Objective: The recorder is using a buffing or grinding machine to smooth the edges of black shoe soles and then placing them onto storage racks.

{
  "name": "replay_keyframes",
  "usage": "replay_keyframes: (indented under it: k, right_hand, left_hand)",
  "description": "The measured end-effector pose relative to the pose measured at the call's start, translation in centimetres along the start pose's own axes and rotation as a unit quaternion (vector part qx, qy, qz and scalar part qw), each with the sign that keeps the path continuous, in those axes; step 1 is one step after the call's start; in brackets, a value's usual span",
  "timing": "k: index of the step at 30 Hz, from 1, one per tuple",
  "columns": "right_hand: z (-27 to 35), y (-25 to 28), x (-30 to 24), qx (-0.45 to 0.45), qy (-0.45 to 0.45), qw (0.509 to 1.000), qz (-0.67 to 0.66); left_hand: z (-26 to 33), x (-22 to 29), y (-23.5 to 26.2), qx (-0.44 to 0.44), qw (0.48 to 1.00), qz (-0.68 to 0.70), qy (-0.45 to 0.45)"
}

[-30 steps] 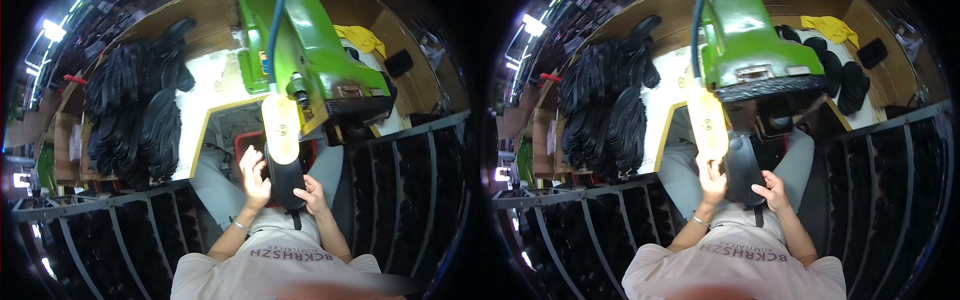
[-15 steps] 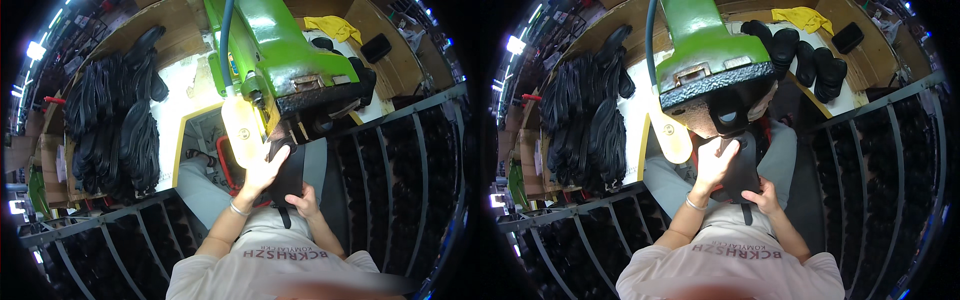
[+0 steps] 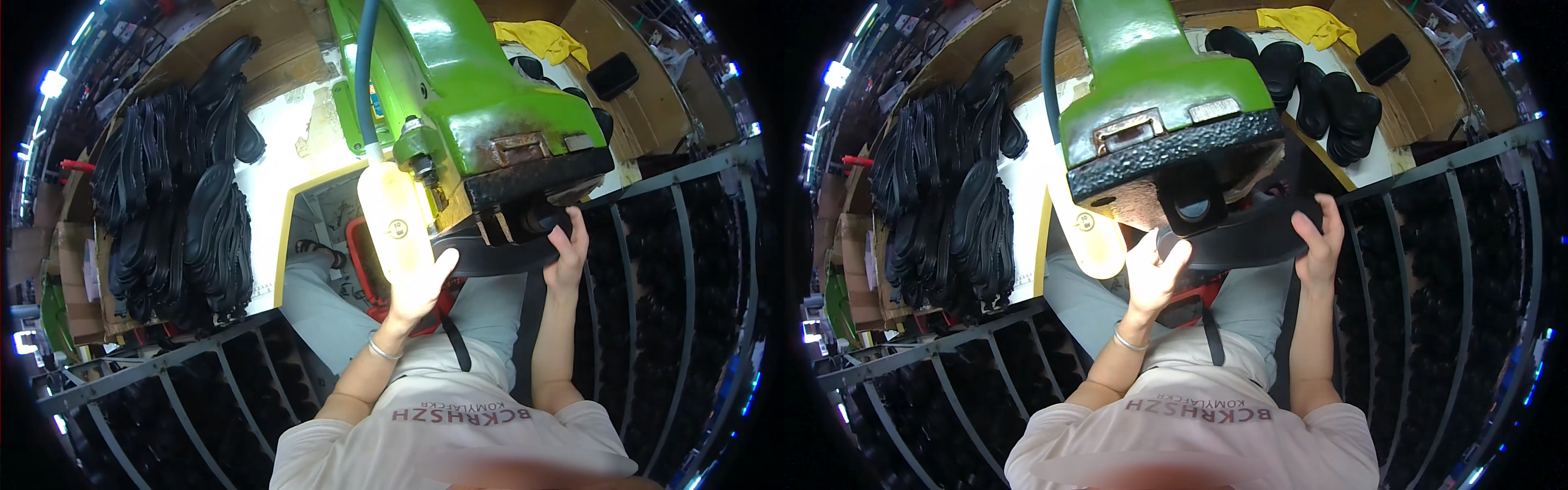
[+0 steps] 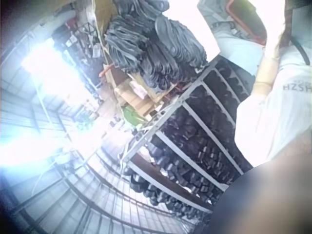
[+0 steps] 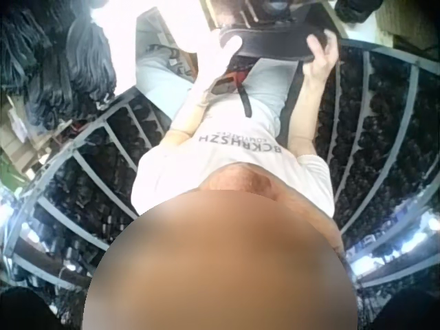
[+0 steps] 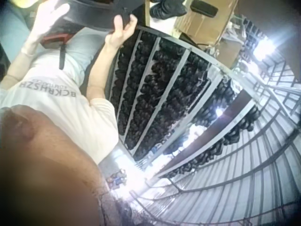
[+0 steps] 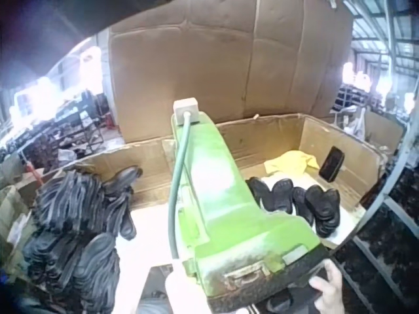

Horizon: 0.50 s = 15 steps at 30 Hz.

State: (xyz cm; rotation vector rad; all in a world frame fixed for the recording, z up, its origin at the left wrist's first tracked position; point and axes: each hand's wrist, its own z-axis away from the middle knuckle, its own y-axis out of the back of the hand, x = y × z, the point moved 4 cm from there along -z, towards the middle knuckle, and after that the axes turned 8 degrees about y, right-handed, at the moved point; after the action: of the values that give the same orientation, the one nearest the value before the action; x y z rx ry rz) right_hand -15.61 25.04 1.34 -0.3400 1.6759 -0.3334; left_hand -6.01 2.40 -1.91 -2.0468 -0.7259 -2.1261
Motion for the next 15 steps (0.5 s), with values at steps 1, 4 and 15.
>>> replay_keyframes:
  k: [1,4,15]
  right_hand:
    - [-0.9,-0.9,0.1,-0.012,0.005,1.000,-0.012]
    - [-1.9,-3.1,1.3,-0.082,-0.019,0.995,-0.057]
    - [3.0,-9.0,5.6,-0.118,-0.055,0.990,-0.060]
  left_hand:
    - [-0.2,0.2,0.5,-0.008,0.999,0.040,0.004]
    - [-0.3,1.0,2.4,-0.053,0.968,0.243,0.036]
    - [3.4,-3.5,10.3,0.039,0.958,0.262,0.108]
